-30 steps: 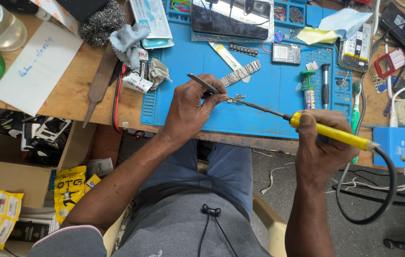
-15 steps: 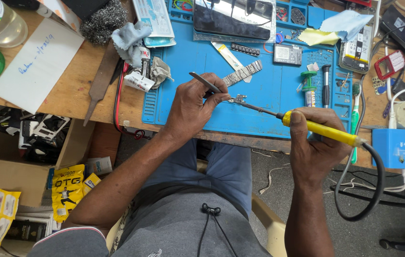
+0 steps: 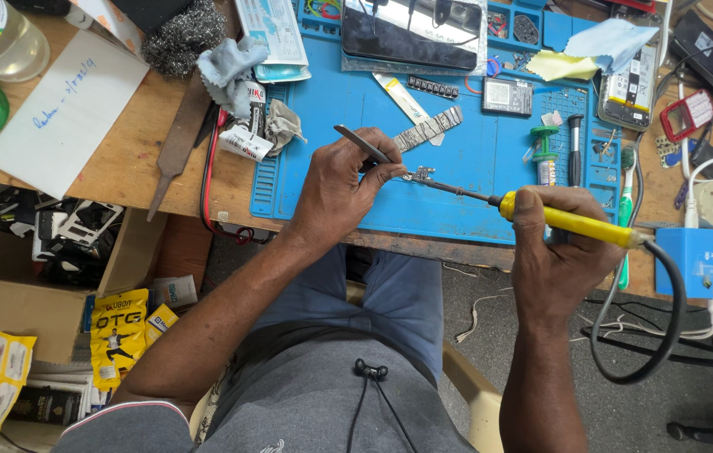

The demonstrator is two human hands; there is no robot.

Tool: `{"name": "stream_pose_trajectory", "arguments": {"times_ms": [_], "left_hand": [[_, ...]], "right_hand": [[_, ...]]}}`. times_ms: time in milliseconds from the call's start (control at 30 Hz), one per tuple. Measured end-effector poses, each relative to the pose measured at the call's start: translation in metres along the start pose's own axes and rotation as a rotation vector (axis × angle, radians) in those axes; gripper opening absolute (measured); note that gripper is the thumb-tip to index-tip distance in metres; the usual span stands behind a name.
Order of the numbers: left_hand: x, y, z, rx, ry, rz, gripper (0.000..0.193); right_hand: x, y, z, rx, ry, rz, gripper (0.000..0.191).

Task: The person sits at a repair workbench and solders a small electronic component, holding the part with tweezers in one hand while applying a yellow soldering iron with the other. They periodically reposition the component, add solder, and continue working on the part on the blue mat.

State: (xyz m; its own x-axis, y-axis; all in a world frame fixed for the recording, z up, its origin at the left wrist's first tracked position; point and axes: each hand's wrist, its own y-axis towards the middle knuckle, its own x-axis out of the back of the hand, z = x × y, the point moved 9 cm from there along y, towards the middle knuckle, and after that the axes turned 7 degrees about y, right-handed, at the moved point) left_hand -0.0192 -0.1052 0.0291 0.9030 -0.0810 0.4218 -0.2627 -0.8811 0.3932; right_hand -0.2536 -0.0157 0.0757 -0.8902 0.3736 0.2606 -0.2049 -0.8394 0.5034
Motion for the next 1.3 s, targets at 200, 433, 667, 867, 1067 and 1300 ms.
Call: {"name": "stream_pose_trajectory", "arguments": {"times_ms": [200,433,667,867,1067,1300], "left_hand": [[0.002,0.0,-0.004,-0.022,-0.023,-0.006,0.013],[0.001,-0.001,-0.006,-0.01,-0.011,-0.008,0.013],[0.002,-0.002,-0.01,-0.019,-0.01,-0.009,0.014],[0.003,-0.001,-0.01,-0.011,-0.015,-0.006,0.013],[0.004,0.0,-0.007,-0.003,-0.023,-0.009,0.014],[0.004,0.0,-0.006,-0.01,-0.024,-0.009,0.014]], "right_hand": [[0.002,0.001,-0.002,-0.075,-0.02,-0.034,0.017],[0.006,-0.004,-0.005,-0.114,-0.03,-0.08,0.015],[0.016,-0.01,-0.003,-0.014,0.069,-0.133,0.019],[0.007,-0.013,0.002,-0.01,0.049,-0.048,0.02],[0.0,-0.009,0.005,-0.008,0.035,-0.038,0.019],[-0.002,-0.009,0.003,0.006,0.03,-0.03,0.018]]}}
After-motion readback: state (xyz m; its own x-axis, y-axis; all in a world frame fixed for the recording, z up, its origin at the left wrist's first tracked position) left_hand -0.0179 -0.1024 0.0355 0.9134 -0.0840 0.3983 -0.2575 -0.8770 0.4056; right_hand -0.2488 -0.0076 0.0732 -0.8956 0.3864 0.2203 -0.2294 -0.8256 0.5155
